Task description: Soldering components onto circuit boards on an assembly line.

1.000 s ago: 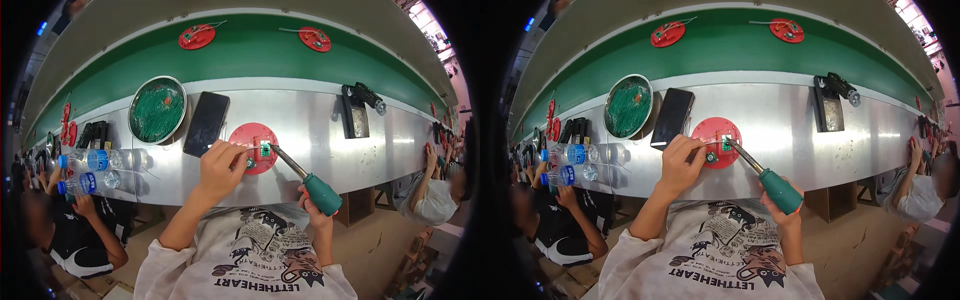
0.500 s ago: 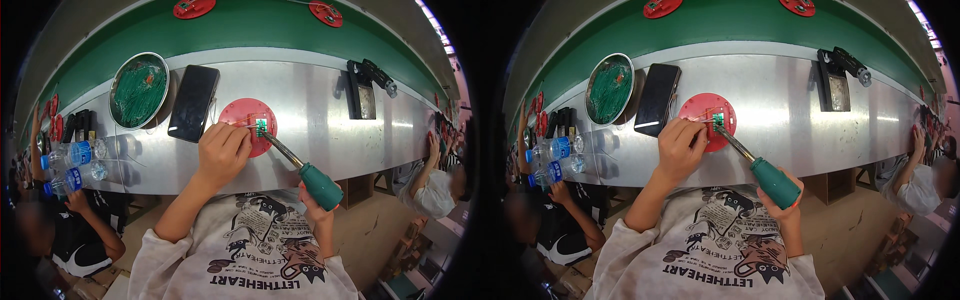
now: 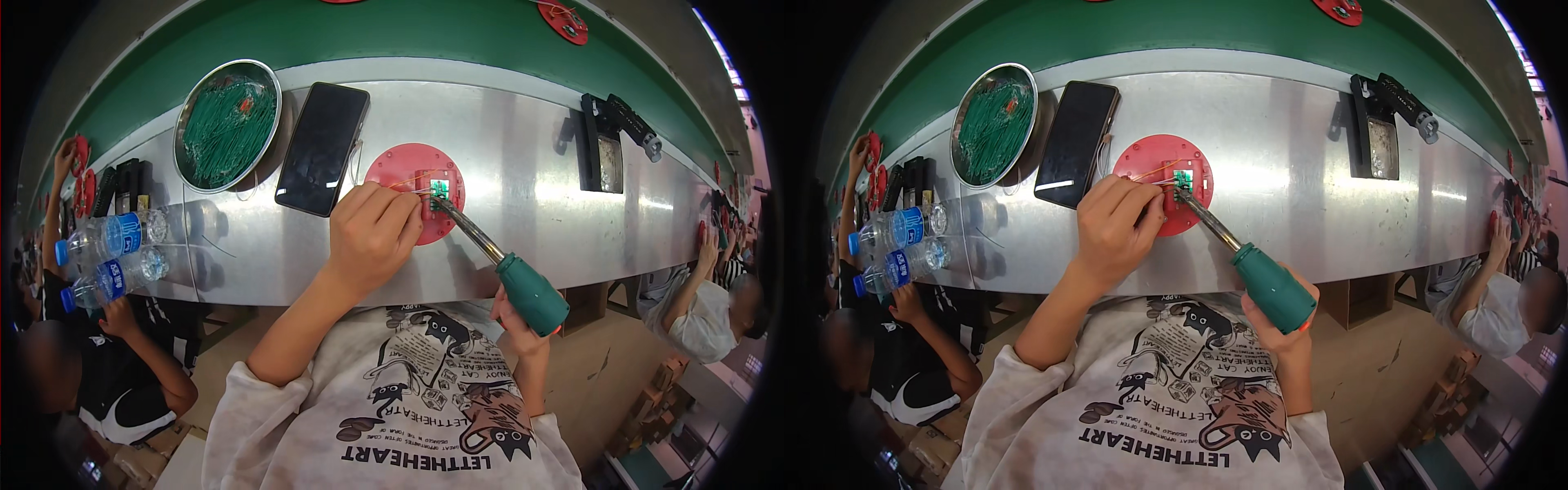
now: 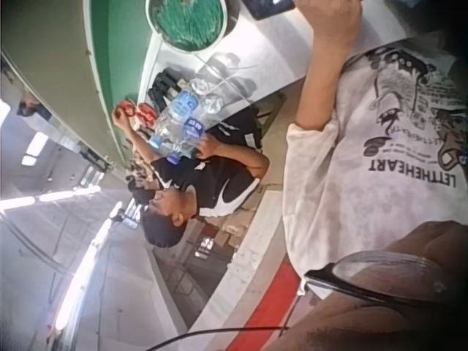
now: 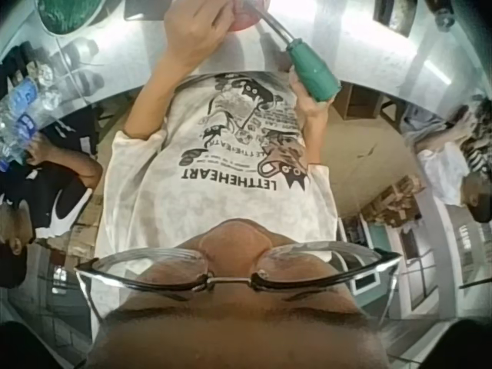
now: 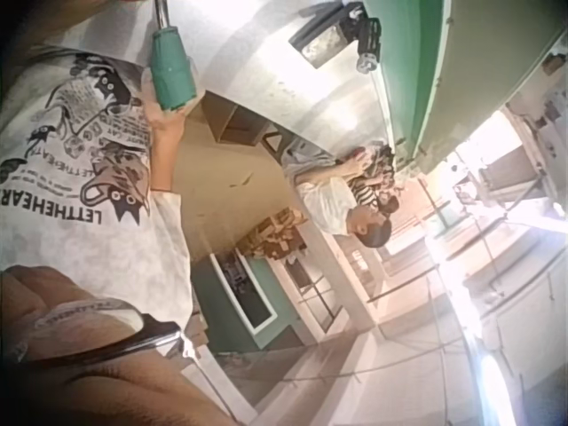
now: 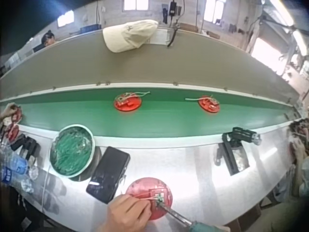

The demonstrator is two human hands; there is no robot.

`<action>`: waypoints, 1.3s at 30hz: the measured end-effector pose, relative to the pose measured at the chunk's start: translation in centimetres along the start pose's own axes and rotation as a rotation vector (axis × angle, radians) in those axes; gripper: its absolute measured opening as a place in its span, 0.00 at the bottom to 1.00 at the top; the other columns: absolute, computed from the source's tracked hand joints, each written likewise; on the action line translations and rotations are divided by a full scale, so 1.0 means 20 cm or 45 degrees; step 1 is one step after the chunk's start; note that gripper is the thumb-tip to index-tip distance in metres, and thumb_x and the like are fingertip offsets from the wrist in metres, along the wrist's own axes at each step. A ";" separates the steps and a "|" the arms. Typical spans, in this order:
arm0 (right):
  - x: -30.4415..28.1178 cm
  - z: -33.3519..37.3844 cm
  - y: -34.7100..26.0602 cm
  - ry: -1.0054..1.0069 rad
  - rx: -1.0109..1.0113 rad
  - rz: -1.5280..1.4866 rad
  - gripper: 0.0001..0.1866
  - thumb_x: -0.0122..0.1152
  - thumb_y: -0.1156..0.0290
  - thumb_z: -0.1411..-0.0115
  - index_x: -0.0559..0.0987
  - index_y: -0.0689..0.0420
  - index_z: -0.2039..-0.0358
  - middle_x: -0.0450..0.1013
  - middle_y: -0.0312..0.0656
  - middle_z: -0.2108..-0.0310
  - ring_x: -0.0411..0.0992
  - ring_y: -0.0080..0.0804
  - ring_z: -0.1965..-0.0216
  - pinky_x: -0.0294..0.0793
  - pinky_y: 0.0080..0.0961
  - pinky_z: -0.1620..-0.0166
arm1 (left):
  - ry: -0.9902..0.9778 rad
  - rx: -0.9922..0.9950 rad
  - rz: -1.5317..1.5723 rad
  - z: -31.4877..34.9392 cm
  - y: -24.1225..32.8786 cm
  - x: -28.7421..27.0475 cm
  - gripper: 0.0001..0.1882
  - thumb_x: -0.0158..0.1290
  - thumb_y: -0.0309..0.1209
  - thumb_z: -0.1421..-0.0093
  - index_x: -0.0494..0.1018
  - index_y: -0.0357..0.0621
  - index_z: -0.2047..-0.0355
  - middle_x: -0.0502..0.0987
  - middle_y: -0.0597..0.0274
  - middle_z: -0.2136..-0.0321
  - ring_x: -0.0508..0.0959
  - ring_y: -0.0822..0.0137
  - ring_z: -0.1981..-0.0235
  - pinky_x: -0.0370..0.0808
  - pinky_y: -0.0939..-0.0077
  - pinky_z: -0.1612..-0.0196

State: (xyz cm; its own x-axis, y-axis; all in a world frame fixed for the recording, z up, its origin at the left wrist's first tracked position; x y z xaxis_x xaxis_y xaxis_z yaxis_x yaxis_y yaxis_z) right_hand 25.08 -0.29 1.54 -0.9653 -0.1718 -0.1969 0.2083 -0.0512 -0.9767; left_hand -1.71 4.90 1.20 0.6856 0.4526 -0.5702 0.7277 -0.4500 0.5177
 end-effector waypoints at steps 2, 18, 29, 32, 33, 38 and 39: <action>-0.01 0.01 0.03 0.022 0.073 -0.041 0.13 0.71 0.77 0.50 0.82 0.68 0.63 0.77 0.42 0.71 0.72 0.27 0.76 0.72 0.23 0.69 | 0.009 0.001 0.002 0.00 0.00 0.00 0.07 0.63 0.22 0.51 0.79 0.39 0.70 0.77 0.60 0.75 0.76 0.60 0.74 0.73 0.66 0.71; -0.01 0.03 0.01 0.003 -0.100 -0.154 0.26 0.62 0.63 0.35 0.74 0.71 0.44 0.77 0.54 0.58 0.74 0.31 0.79 0.72 0.26 0.73 | -0.034 -0.035 -0.014 0.02 0.01 0.01 0.06 0.61 0.23 0.48 0.77 0.40 0.69 0.75 0.60 0.75 0.75 0.59 0.75 0.72 0.64 0.71; -0.01 0.03 0.04 -0.036 -0.147 -0.208 0.26 0.63 0.65 0.35 0.74 0.71 0.43 0.77 0.55 0.57 0.74 0.33 0.79 0.74 0.27 0.73 | -0.111 -0.115 0.069 0.01 0.01 0.00 0.07 0.62 0.23 0.48 0.78 0.41 0.68 0.75 0.60 0.75 0.75 0.58 0.74 0.72 0.65 0.71; -0.02 0.03 0.04 -0.061 -0.165 -0.186 0.26 0.63 0.65 0.35 0.74 0.71 0.43 0.77 0.56 0.57 0.74 0.33 0.79 0.74 0.27 0.73 | -0.088 -0.051 0.039 0.01 0.01 0.00 0.07 0.62 0.24 0.49 0.79 0.42 0.68 0.74 0.61 0.75 0.75 0.59 0.74 0.72 0.65 0.71; -0.02 0.04 0.04 -0.078 -0.151 -0.169 0.26 0.63 0.65 0.35 0.74 0.71 0.43 0.77 0.56 0.57 0.74 0.33 0.78 0.74 0.26 0.73 | -0.092 -0.024 -0.003 0.02 0.02 0.01 0.07 0.62 0.24 0.49 0.79 0.42 0.68 0.74 0.61 0.75 0.75 0.59 0.74 0.73 0.65 0.71; 0.00 0.04 0.04 -0.123 -0.122 -0.101 0.25 0.63 0.67 0.35 0.74 0.71 0.43 0.77 0.56 0.56 0.74 0.32 0.78 0.74 0.27 0.73 | -0.083 0.040 -0.087 0.02 0.02 0.02 0.07 0.63 0.24 0.49 0.79 0.42 0.68 0.74 0.61 0.75 0.74 0.60 0.73 0.73 0.65 0.70; 0.01 0.03 0.02 -0.051 -0.077 -0.154 0.22 0.66 0.72 0.40 0.77 0.71 0.48 0.79 0.53 0.59 0.75 0.28 0.76 0.76 0.25 0.70 | -0.075 0.030 -0.081 0.02 0.02 0.02 0.07 0.63 0.24 0.48 0.78 0.42 0.69 0.74 0.61 0.75 0.75 0.60 0.73 0.73 0.65 0.70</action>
State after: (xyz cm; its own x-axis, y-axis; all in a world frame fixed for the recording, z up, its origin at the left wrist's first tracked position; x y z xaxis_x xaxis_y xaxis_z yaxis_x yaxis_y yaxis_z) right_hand 25.05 -0.88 1.19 -0.9754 -0.2072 -0.0749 0.0797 -0.0147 -0.9967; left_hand -1.15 4.61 0.89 0.6352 0.4347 -0.6384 0.7683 -0.4400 0.4648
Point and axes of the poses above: each hand's wrist, its own z-axis away from the middle knuckle, its own x-axis out of the palm, y = z × x, the point moved 4 cm from there along -z, towards the middle knuckle
